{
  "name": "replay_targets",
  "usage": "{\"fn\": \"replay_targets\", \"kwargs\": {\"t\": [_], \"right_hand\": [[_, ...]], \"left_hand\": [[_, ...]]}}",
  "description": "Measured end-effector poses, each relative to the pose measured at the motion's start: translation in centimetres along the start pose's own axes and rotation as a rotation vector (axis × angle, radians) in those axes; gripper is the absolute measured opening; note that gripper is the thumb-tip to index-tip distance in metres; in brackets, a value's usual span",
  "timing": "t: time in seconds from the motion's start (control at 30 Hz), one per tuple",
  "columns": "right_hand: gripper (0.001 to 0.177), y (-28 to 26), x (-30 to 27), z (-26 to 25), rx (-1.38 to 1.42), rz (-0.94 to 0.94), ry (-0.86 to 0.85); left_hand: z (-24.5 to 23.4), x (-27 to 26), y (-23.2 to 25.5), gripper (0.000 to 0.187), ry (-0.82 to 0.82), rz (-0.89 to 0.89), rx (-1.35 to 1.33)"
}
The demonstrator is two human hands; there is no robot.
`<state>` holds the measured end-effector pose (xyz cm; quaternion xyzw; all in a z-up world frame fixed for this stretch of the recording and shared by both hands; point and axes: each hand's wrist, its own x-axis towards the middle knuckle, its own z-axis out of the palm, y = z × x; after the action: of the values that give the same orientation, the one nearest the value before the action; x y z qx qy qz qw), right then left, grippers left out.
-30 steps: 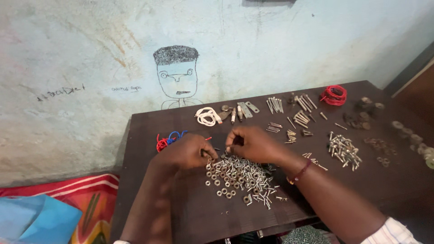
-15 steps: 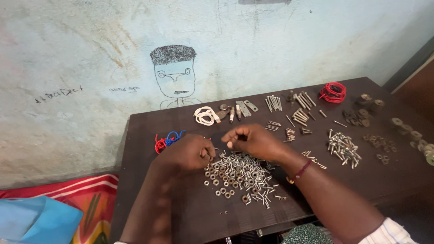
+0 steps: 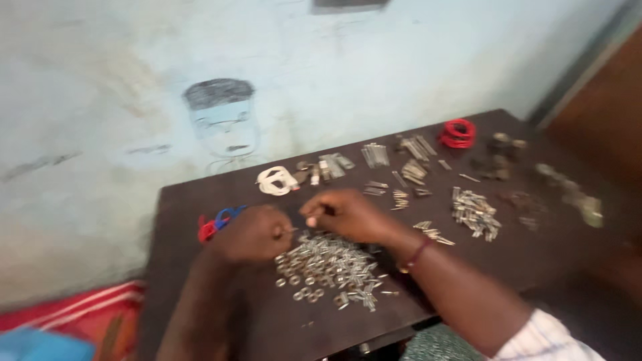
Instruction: The person sorts a variety of hardware items including nuts, bolts, washers, and metal pieces by hand on a dark wooden surface, grouping them by size and type.
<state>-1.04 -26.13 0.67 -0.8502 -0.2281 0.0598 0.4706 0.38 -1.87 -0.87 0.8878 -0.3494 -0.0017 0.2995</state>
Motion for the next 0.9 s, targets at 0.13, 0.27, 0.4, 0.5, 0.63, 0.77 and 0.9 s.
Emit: {"fn": "replay_targets", "kwargs": {"t": [0.13,0.27,0.4,0.5,0.63,0.77,0.9], "right_hand": [[0.024,-1.6,-1.1,-0.9,-0.131,-0.111,-0.007],[0.021,-3.1,-3.8,-2.4,-0.234,-0.238,0.006],[0.02,-2.7,-7.9,-5.1,-0.301,-0.371,0.078],[0.022,-0.9,-12.6,-8.7,-0.254,-0.18,0.103],[0.025,2.8,-19.4,-14.8,-0.316,-0.064,0.42],[0.027,6.8,-24.8,-19.4,-0.372,0.161,0.723],[0.028,11.0,-27.4,-21.8,-0.408,0.213,0.85]], "left_hand": [[0.1,0.4,0.6,0.02,0.043,-0.022,0.004],[0.0,0.2,2.8,0.021,0.068,-0.093,-0.075],[1.0,0.9,5.3,0.024,0.072,-0.214,-0.039],[1.2,1.9,7.8,0.025,0.151,-0.099,-0.06],[3.2,4.3,13.9,0.019,0.159,0.074,0.02],[6.9,6.8,20.4,0.015,0.026,0.225,-0.054],[11.1,11.0,24.4,0.01,0.072,0.392,-0.013]]}}
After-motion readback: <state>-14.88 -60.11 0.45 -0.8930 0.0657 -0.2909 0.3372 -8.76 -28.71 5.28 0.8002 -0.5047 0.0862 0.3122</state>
